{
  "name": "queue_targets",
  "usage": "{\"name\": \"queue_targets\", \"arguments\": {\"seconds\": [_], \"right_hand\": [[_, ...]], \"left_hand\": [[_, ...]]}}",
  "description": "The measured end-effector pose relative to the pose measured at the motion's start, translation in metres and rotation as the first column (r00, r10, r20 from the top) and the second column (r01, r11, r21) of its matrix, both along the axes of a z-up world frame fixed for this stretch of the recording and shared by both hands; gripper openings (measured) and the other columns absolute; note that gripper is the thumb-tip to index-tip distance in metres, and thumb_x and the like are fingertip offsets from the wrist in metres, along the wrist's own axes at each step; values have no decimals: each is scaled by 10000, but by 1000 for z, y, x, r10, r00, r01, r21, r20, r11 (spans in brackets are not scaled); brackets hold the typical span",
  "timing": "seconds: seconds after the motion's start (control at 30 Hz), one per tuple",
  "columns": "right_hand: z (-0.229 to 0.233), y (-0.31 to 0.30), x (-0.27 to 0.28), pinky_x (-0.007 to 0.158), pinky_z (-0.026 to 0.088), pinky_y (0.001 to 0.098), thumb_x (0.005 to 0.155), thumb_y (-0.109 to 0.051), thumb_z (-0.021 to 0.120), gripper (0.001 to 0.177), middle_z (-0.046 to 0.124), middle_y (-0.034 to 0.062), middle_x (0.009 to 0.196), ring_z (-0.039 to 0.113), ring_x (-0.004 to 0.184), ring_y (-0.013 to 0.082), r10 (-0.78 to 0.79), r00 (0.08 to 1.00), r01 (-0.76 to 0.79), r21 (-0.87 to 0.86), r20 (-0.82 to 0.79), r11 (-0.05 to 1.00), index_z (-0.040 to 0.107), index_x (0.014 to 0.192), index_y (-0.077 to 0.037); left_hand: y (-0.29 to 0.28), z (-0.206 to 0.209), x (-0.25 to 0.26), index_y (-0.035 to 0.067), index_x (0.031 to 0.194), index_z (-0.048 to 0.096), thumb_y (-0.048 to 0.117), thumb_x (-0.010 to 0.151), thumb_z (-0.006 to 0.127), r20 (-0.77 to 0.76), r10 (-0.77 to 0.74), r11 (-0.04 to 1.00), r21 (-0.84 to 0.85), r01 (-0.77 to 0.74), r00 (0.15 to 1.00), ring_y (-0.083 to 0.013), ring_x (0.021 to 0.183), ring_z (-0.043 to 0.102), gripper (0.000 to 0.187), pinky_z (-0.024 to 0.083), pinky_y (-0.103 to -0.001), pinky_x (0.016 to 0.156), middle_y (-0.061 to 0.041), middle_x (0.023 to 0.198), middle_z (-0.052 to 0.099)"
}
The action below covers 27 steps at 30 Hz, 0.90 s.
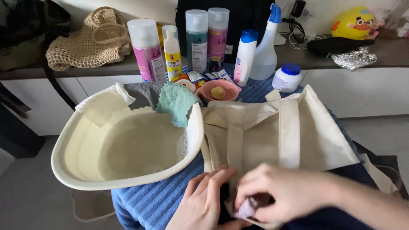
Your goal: Cleaning a canvas tote bag by wiping it with a damp cloth.
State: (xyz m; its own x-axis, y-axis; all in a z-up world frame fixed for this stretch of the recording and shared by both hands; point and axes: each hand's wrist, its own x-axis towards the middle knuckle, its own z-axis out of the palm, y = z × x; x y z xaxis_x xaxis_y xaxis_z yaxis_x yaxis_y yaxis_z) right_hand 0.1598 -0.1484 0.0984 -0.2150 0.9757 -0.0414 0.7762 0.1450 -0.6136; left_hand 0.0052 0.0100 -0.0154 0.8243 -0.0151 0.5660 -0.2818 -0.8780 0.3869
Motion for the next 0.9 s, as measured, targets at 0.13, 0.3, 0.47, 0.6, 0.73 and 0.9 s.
{"name": "queue_targets", "arguments": {"seconds": [0.13,0.3,0.47,0.6,0.73,0.9], "right_hand": [[7,-10,-14,786,545,291,893,-114,614,209,724,31,982,699,910,188,-44,998,45,-24,37,999,726,1069,-106],[20,-18,-22,712,446,320,998,-58,559,234,527,16,817,534,763,196,148,989,-141,-221,14,965,453,799,-120],[-6,-50,-4,736,399,359,1164,-239,527,333,517,2,873,509,817,203,298,898,-233,-225,323,946,514,853,-122],[11,-71,2,736,432,337,1133,-317,482,333,636,-35,924,546,808,175,138,954,-82,-212,265,974,672,907,-161],[23,-100,8,798,463,365,915,-163,581,211,702,-46,988,594,879,178,0,910,68,-148,416,987,756,1027,-194],[41,-149,29,754,494,266,854,-116,542,227,675,-3,999,660,817,129,-709,644,385,678,287,626,700,1002,-186]], "left_hand": [[2,15,-2,108,1373,535,724,942,454,72,-46,990,134,36,996,-214,1354,522,756,365,-425,1008,-49,1281,636],[2,15,-2,218,1174,666,805,873,472,118,-6,978,207,-18,993,-204,1335,526,688,352,-427,1010,86,1255,657],[-2,21,-4,229,1165,701,789,865,523,170,12,978,202,-47,985,-205,1306,561,660,375,-441,986,80,1212,670],[-8,25,-5,237,1095,729,780,797,638,212,36,987,149,-68,977,-216,1240,622,626,393,-474,995,114,1165,718],[-12,33,1,209,1095,708,726,844,667,221,-4,978,203,-42,975,-215,1224,602,577,341,-501,1060,86,1151,707],[-28,48,12,189,1254,695,303,854,795,112,-321,861,448,240,940,-269,1430,516,428,379,-460,1066,-36,1429,638]]}}
